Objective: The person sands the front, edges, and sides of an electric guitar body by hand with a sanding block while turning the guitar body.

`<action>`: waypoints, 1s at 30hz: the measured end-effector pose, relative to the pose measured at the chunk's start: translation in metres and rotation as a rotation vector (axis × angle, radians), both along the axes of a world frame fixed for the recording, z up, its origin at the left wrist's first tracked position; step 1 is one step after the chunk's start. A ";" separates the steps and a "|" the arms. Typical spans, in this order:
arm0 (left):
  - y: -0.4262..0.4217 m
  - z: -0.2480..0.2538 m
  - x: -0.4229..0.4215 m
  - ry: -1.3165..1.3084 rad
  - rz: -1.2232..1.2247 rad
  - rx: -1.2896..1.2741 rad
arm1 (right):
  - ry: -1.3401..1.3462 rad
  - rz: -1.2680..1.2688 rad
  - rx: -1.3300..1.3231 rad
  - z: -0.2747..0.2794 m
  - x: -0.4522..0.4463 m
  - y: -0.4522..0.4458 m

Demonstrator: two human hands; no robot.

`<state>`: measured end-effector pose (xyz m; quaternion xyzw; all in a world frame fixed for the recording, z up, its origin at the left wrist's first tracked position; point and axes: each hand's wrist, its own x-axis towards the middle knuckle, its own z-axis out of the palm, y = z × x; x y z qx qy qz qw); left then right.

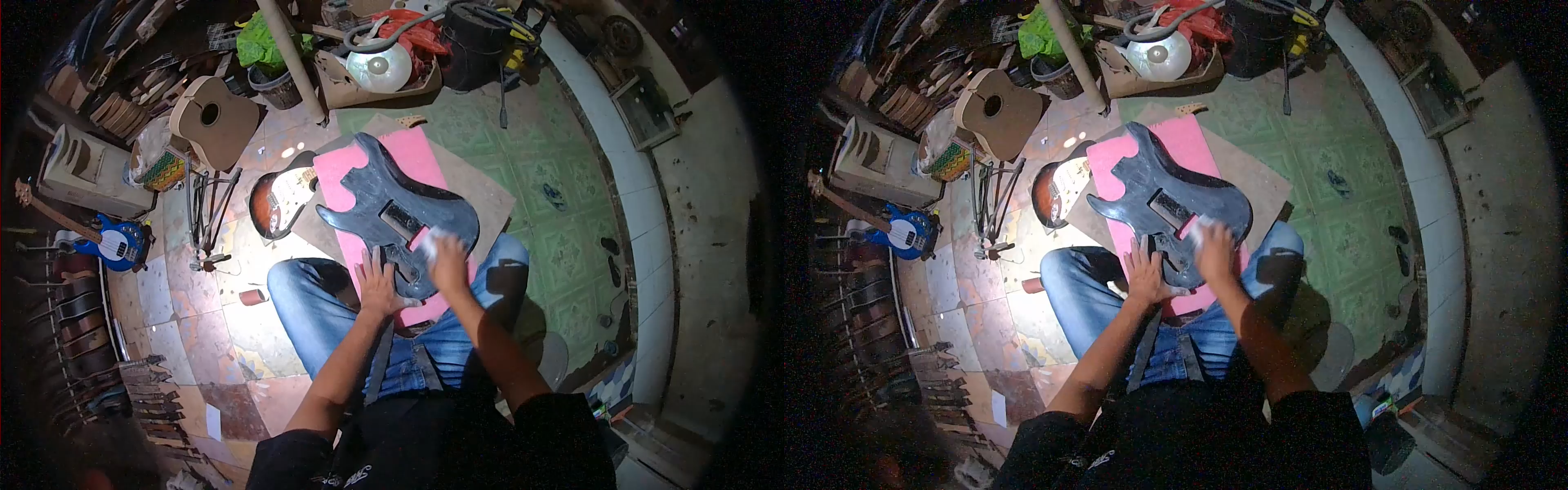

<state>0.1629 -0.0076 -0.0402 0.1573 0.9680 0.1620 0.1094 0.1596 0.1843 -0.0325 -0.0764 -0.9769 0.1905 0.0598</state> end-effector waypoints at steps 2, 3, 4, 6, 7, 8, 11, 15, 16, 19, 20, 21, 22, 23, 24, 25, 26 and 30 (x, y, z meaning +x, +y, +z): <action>-0.005 -0.019 0.000 -0.005 -0.019 0.165 | 0.007 0.122 -0.019 -0.005 0.026 -0.015; -0.004 -0.019 -0.002 -0.006 -0.008 0.168 | 0.038 0.212 -0.072 0.000 0.032 -0.020; -0.003 -0.020 -0.003 -0.012 -0.010 0.169 | 0.067 0.306 -0.128 0.004 0.032 -0.022; -0.003 -0.020 -0.002 -0.029 0.006 0.175 | 0.059 0.343 -0.152 0.004 0.010 -0.023; -0.004 -0.017 -0.001 -0.044 0.016 0.172 | 0.053 0.365 -0.169 0.005 -0.003 -0.023; -0.005 -0.013 -0.001 -0.043 0.006 0.190 | 0.114 0.397 -0.206 0.005 -0.015 -0.022; -0.005 -0.012 -0.002 -0.024 0.002 0.228 | 0.102 0.482 -0.194 0.008 -0.007 -0.006; -0.003 -0.001 -0.005 -0.063 -0.008 0.181 | 0.120 0.520 -0.126 -0.002 0.015 0.011; -0.004 -0.001 -0.004 -0.073 0.006 0.181 | 0.095 0.493 -0.123 -0.005 0.008 0.005; -0.002 -0.002 -0.004 -0.112 0.004 0.130 | 0.074 0.421 -0.189 0.004 -0.022 -0.013; -0.001 -0.001 -0.003 -0.122 0.005 0.124 | 0.078 0.408 -0.196 0.012 -0.025 -0.016; -0.003 0.001 -0.004 -0.128 0.005 0.117 | 0.084 0.399 -0.199 0.011 -0.019 -0.016; -0.004 -0.002 -0.004 -0.120 -0.001 0.114 | 0.055 0.404 -0.183 0.009 -0.007 -0.012; -0.005 -0.008 -0.001 -0.063 -0.008 0.145 | 0.028 0.410 -0.163 0.008 0.003 -0.007; -0.004 -0.012 -0.002 -0.009 -0.017 0.179 | 0.059 0.457 -0.137 0.015 0.013 0.003; -0.003 -0.010 -0.006 -0.003 -0.022 0.185 | 0.064 0.454 -0.130 0.003 0.008 0.022; -0.003 -0.006 -0.006 -0.021 -0.016 0.177 | 0.106 0.360 -0.188 -0.024 0.000 0.045; -0.003 -0.003 0.000 -0.007 -0.013 0.203 | 0.176 -0.060 -0.092 -0.017 -0.035 0.096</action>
